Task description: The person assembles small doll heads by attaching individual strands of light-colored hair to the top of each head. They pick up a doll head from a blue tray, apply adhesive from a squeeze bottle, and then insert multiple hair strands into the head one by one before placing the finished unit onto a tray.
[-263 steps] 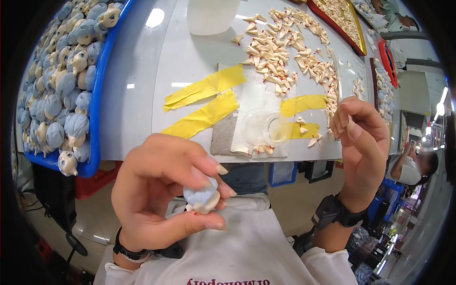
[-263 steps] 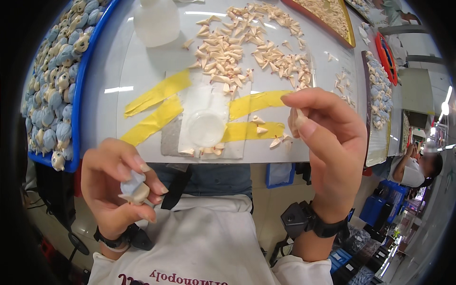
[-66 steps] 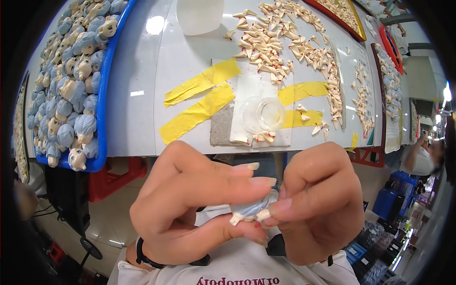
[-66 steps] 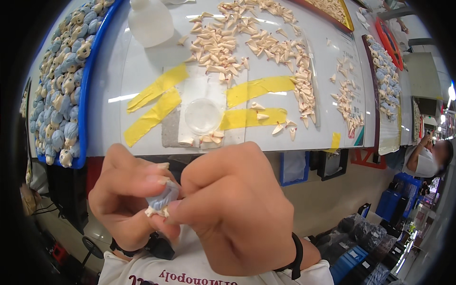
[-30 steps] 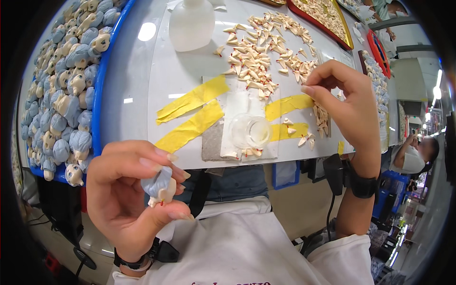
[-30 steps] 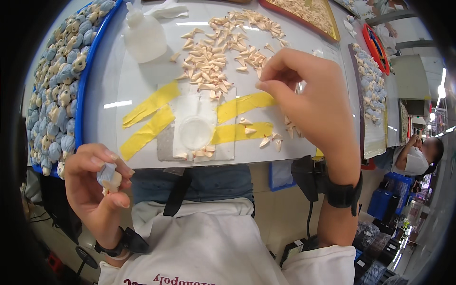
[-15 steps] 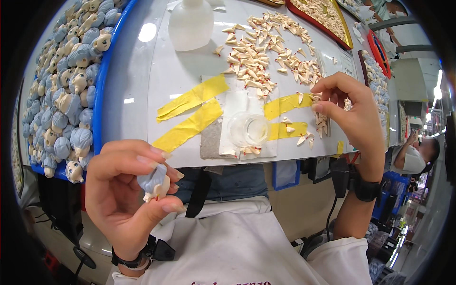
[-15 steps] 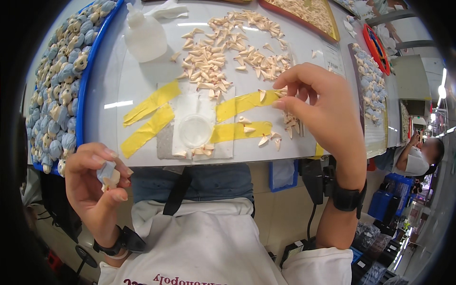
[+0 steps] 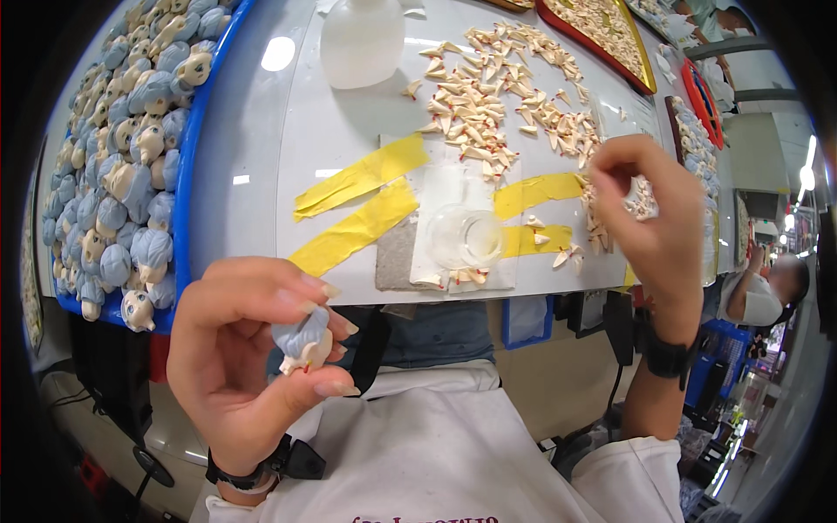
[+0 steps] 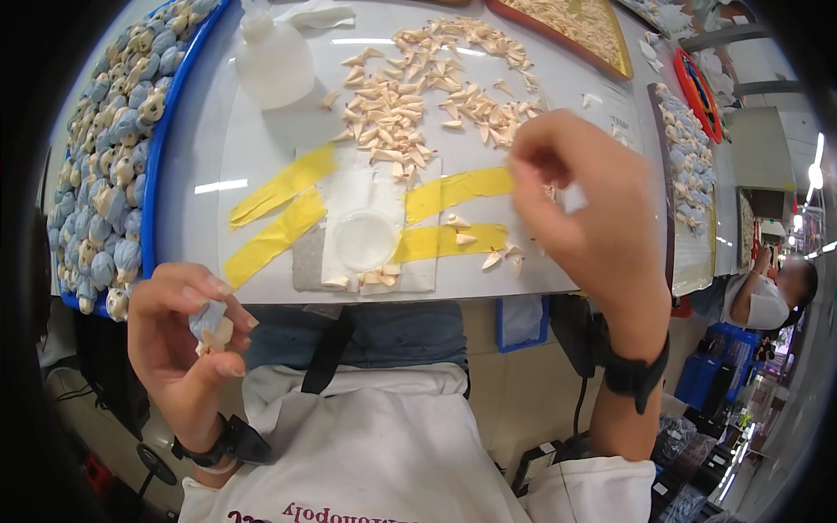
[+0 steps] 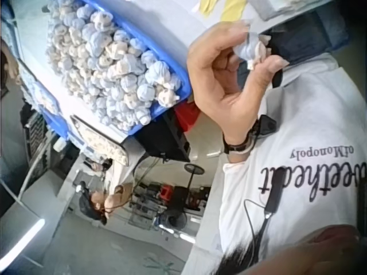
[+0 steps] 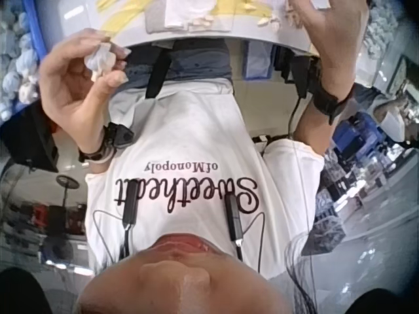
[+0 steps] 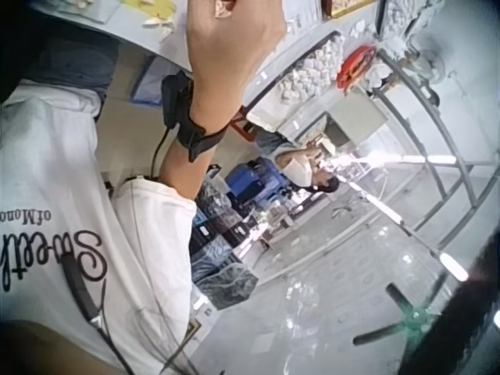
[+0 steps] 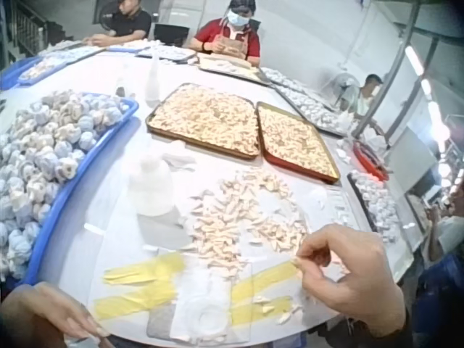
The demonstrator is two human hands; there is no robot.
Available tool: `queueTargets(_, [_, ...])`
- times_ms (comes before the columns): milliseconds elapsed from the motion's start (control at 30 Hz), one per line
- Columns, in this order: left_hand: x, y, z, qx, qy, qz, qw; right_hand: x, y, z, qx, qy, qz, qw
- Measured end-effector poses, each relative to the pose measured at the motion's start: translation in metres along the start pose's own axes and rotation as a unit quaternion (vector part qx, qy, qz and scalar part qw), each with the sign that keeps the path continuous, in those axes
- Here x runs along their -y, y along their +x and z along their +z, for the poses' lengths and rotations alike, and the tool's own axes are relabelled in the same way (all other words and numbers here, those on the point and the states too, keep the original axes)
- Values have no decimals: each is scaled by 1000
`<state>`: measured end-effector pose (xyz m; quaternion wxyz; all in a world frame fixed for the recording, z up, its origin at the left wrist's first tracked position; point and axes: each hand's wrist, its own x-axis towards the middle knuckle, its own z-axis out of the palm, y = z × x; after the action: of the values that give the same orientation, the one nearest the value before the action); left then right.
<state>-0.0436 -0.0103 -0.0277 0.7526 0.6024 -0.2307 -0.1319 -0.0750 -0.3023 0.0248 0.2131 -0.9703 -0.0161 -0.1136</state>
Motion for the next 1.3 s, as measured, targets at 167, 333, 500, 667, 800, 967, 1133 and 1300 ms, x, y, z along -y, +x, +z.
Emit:
queueTargets(167, [-6,8,20,-79,21,-98,992,23,-16,-15,-77,82,65,992])
queueTargets(333, [-2,8,23,-78,-54,-106,990,37,-32,-10,-84,232,99,964])
queueTargets(500, [10,8,13,14,32,1,999,37,-29,3,-98,209,33,973])
queueTargets(667, [5,6,13,20,-19,-38,999,51,-22,16,-123,246,62,960])
queueTargets(800, [0,6,16,7,-63,-53,997,48,-16,25,-86,189,-22,978])
queueTargets(967, [18,14,1,127,-8,67,990,56,-15,28,-83,45,-56,994])
queueTargets(1133, [3,11,18,76,-90,-75,990,57,-12,29,-88,26,-92,992])
queueTargets(1300, [9,10,32,20,-124,-56,991,66,-21,28,-87,209,-48,973])
